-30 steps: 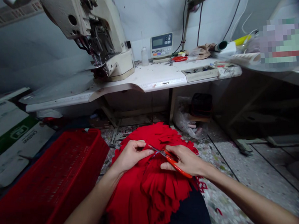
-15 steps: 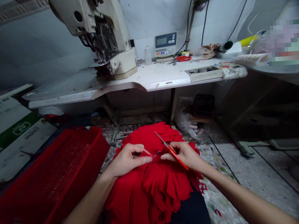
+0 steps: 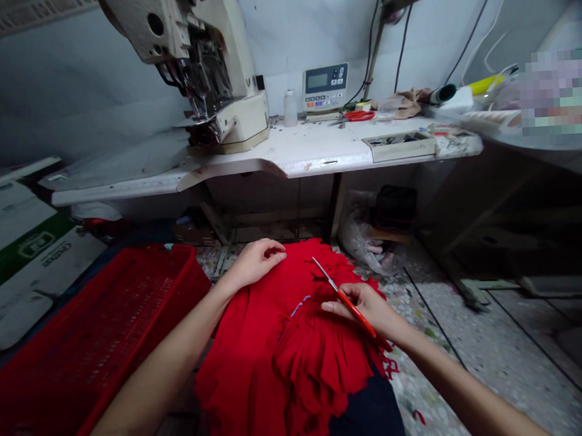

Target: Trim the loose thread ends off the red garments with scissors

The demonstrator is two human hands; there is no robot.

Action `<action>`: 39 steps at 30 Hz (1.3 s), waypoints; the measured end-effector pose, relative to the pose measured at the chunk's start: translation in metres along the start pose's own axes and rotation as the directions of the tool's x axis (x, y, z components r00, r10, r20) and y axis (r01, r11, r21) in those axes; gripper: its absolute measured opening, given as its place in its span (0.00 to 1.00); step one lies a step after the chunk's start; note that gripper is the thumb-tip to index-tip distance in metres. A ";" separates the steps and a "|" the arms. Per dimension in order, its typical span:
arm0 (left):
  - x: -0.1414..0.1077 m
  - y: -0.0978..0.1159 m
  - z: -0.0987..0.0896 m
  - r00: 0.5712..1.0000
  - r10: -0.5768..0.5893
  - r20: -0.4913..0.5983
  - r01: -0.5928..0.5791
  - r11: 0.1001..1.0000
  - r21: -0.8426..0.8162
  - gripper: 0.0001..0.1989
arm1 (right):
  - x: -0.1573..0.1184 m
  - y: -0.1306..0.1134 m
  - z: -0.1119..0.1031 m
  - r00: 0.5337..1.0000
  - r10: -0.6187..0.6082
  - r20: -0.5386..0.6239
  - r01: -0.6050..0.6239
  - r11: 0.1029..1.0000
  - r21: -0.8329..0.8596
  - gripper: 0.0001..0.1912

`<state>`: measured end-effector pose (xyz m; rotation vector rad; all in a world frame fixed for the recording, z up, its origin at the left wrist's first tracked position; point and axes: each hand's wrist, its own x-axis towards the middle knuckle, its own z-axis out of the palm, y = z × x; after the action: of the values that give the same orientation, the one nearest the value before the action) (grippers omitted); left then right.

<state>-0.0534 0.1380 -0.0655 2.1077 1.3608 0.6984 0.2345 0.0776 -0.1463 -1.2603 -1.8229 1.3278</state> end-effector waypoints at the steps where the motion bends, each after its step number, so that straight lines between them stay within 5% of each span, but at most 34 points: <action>1: 0.007 -0.004 0.007 1.000 -0.001 0.006 0.000 1.000 0.024 0.13 | 0.000 0.001 0.000 1.000 0.007 -0.001 -0.007 1.000 0.014 0.29; 8: 0.014 -0.007 0.024 0.999 0.042 0.023 -0.045 0.987 0.156 0.03 | 0.003 -0.018 -0.006 0.997 0.073 -0.008 -0.072 0.993 0.099 0.30; 12: -0.004 0.006 0.017 0.984 0.167 0.067 -0.176 0.970 0.167 0.02 | 0.020 -0.035 -0.004 0.998 0.057 -0.015 -0.051 0.970 0.239 0.27; 17: -0.035 0.017 0.016 0.937 0.271 0.222 -0.300 0.948 0.108 0.05 | 0.057 -0.042 0.010 0.983 -0.020 -0.180 0.069 0.960 0.270 0.31; 23: -0.050 0.009 0.018 0.983 0.040 0.181 -0.010 0.987 -0.163 0.11 | 0.069 -0.060 0.021 0.975 -0.107 -0.193 0.155 0.955 0.255 0.29; 31: -0.040 0.004 0.006 0.952 -0.086 0.295 0.239 0.810 -0.536 0.15 | 0.048 -0.083 0.006 0.990 -0.123 -0.075 0.139 0.952 0.274 0.27; 36: -0.035 0.015 -0.010 0.963 -0.163 0.213 0.265 0.688 -0.676 0.18 | 0.039 -0.078 0.003 0.979 -0.106 -0.176 0.168 0.905 0.392 0.26; 39: -0.033 0.021 -0.018 0.967 -0.157 0.200 0.253 0.660 -0.707 0.17 | 0.031 -0.069 0.004 0.992 -0.078 -0.098 0.104 0.950 0.295 0.26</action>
<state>-0.0634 0.1028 -0.0428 1.2991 0.9862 0.8253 0.1934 0.0990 -0.0865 -1.0417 -1.5324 1.4142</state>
